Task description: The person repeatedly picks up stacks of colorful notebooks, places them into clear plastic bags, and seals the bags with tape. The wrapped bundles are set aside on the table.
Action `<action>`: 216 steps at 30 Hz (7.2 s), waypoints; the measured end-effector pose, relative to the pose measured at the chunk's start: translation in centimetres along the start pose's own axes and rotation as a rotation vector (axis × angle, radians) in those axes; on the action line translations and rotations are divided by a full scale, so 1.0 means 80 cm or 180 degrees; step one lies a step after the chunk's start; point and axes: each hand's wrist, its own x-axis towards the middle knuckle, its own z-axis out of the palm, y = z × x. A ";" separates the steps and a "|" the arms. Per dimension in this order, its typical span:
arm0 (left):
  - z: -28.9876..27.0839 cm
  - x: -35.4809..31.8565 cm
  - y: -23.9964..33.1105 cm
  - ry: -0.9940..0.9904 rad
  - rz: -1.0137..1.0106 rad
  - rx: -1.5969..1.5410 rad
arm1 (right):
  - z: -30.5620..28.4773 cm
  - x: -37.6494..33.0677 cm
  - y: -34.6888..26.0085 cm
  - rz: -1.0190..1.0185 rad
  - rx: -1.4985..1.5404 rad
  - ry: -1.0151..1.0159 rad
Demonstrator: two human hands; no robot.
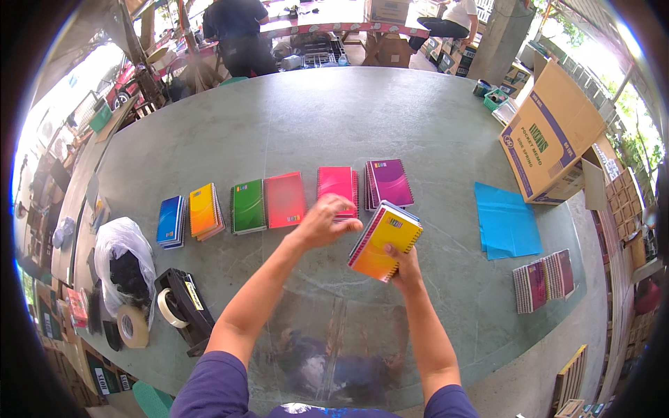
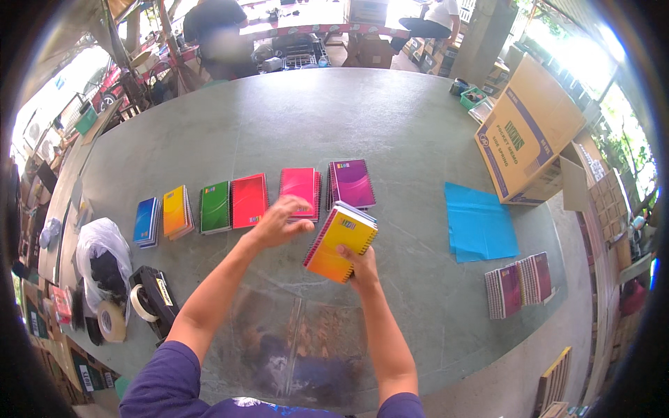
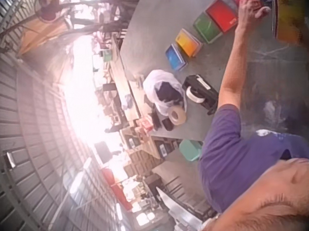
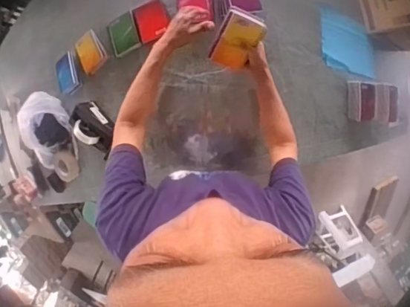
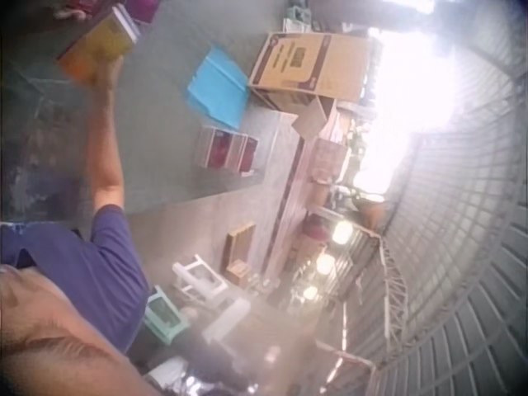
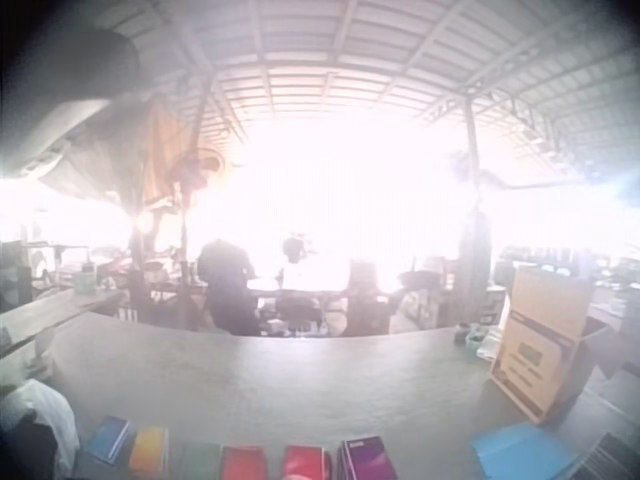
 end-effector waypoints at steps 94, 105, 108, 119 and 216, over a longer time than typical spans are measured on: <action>-0.023 -0.348 0.150 -0.0503 -0.0922 -0.3541 | 0.168 -0.392 -0.012 -0.2187 -0.4148 -0.0123; 0.003 -0.360 0.172 -0.0165 -0.1122 -0.3264 | 0.113 -0.309 0.121 -0.1266 -0.1838 0.0043; -0.012 -0.348 0.173 -0.0159 -0.0696 -0.2753 | 0.096 -0.309 0.108 -0.2078 -0.2922 -0.0267; 0.018 -0.359 0.188 0.0119 -0.0584 -0.1931 | 0.080 -0.315 0.141 -0.1459 -0.1696 -0.0204; 0.079 -0.353 0.319 0.0044 -0.0267 -0.0661 | 0.006 -0.363 -0.007 0.1090 -0.1456 0.1153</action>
